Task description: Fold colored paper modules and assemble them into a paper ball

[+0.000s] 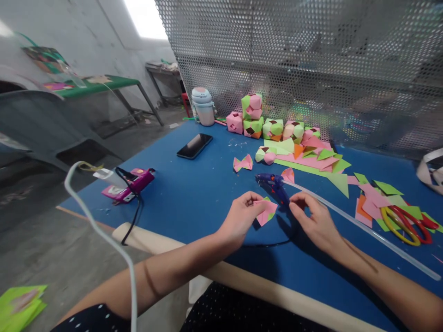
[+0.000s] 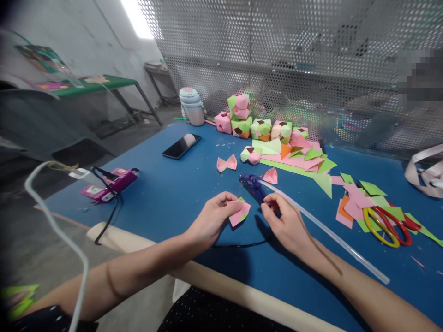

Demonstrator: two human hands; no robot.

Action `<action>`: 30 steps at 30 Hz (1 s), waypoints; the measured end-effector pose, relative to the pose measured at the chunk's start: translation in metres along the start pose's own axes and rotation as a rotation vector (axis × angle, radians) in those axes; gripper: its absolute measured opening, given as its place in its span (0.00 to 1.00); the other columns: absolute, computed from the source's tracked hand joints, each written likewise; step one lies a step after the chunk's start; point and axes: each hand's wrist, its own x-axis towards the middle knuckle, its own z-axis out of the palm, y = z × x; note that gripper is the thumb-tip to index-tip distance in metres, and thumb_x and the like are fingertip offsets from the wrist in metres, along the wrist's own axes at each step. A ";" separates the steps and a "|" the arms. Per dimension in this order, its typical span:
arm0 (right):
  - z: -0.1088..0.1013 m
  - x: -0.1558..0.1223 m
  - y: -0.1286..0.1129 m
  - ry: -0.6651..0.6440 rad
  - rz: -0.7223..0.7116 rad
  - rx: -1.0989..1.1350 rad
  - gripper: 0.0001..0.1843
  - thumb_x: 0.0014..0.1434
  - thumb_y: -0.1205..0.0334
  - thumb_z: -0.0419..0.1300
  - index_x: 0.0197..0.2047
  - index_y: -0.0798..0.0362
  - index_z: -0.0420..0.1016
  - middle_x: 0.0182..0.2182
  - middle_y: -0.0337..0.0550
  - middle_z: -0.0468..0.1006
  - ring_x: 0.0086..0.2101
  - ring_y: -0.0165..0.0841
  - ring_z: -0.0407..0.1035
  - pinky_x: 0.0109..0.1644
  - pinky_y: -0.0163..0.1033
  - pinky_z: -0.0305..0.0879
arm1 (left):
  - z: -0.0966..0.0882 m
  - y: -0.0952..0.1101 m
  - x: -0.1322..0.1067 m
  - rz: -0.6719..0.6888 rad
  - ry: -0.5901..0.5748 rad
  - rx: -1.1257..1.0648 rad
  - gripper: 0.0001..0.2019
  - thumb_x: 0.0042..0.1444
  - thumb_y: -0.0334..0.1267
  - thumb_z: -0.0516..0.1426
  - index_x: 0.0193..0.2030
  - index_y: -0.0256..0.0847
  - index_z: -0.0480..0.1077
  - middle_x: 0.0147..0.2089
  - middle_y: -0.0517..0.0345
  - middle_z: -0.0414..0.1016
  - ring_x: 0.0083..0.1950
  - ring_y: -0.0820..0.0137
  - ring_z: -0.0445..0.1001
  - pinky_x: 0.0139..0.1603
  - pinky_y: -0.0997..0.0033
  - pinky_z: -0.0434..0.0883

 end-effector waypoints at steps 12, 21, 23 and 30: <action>0.017 -0.007 -0.010 -0.062 0.137 0.256 0.06 0.59 0.60 0.58 0.34 0.53 0.70 0.26 0.36 0.71 0.27 0.28 0.65 0.31 0.33 0.63 | 0.015 -0.007 -0.005 -0.036 -0.063 -0.014 0.07 0.44 0.35 0.62 0.28 0.36 0.70 0.27 0.60 0.71 0.29 0.75 0.68 0.31 0.75 0.64; 0.020 -0.010 -0.008 -0.088 0.108 0.279 0.05 0.59 0.61 0.57 0.38 0.52 0.73 0.29 0.38 0.74 0.29 0.30 0.68 0.34 0.34 0.65 | 0.013 -0.006 -0.005 -0.045 -0.072 0.002 0.04 0.44 0.34 0.60 0.25 0.37 0.69 0.24 0.61 0.69 0.25 0.76 0.66 0.28 0.76 0.63; 0.019 -0.010 -0.008 -0.083 0.062 0.263 0.05 0.59 0.63 0.56 0.36 0.51 0.73 0.30 0.38 0.74 0.30 0.29 0.68 0.34 0.34 0.64 | 0.012 -0.007 -0.005 -0.047 -0.080 -0.008 0.03 0.44 0.33 0.60 0.25 0.37 0.70 0.24 0.61 0.69 0.25 0.76 0.66 0.28 0.75 0.63; 0.011 -0.006 -0.013 -0.137 0.054 0.288 0.10 0.62 0.61 0.54 0.31 0.52 0.72 0.29 0.38 0.73 0.31 0.29 0.66 0.36 0.35 0.62 | 0.010 -0.004 -0.005 0.013 -0.078 0.101 0.02 0.46 0.32 0.60 0.26 0.36 0.73 0.25 0.59 0.73 0.28 0.75 0.67 0.30 0.76 0.64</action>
